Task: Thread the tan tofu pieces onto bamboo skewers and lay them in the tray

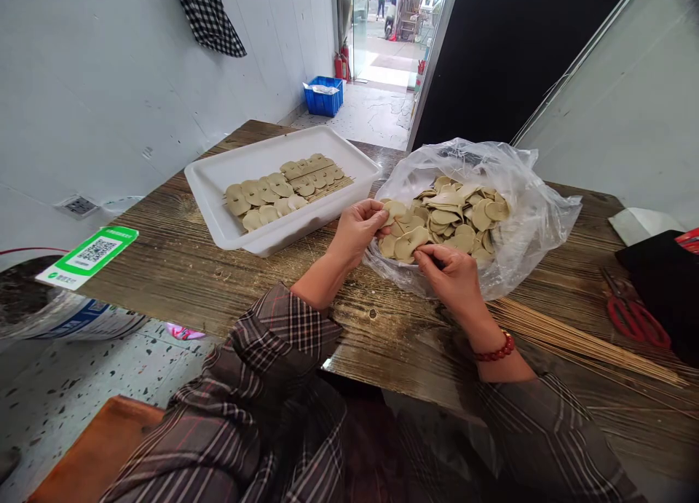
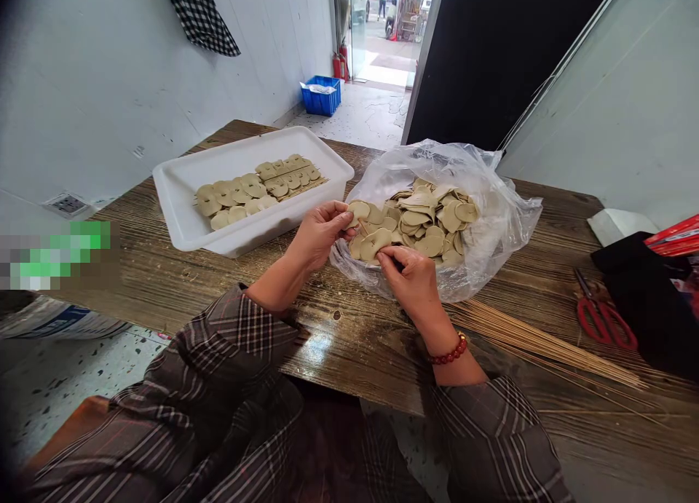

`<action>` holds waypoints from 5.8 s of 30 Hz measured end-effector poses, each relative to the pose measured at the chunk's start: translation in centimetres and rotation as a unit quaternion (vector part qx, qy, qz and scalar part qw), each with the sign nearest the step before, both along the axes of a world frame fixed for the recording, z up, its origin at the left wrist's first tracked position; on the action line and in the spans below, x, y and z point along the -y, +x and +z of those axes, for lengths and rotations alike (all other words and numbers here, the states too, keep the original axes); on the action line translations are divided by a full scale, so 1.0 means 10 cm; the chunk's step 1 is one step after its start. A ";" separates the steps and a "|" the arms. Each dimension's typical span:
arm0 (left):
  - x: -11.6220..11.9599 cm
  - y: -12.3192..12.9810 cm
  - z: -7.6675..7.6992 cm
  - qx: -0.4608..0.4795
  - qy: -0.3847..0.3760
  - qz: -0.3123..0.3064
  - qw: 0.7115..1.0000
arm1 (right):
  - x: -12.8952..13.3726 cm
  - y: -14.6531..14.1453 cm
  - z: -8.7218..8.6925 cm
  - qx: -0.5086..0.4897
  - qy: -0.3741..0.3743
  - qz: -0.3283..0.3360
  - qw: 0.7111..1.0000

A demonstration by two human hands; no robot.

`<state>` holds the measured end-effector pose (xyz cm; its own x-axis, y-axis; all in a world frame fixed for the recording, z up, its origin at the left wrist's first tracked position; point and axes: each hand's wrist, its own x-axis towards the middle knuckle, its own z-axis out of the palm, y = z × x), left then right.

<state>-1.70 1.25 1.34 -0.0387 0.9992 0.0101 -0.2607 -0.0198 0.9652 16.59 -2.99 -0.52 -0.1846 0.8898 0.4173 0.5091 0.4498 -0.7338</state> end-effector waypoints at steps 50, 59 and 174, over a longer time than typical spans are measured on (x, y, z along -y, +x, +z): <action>0.03 0.05 -0.05 0.133 -0.069 -0.121 0.981 | -0.01 -0.05 -0.05 -0.099 -0.124 0.000 0.987; 0.04 0.10 -0.07 0.133 -0.043 -0.112 0.984 | 0.00 -0.07 -0.07 -0.123 -0.136 -0.012 0.983; -0.13 -0.18 0.01 -0.130 0.116 0.076 0.982 | -0.02 0.18 -0.03 0.011 -0.078 0.030 0.996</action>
<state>-3.54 2.53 1.41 -0.1525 0.9520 0.2655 0.0163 -0.2662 0.9638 18.37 -2.83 -0.78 -0.2476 0.9306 0.2697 0.5007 0.3612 -0.7866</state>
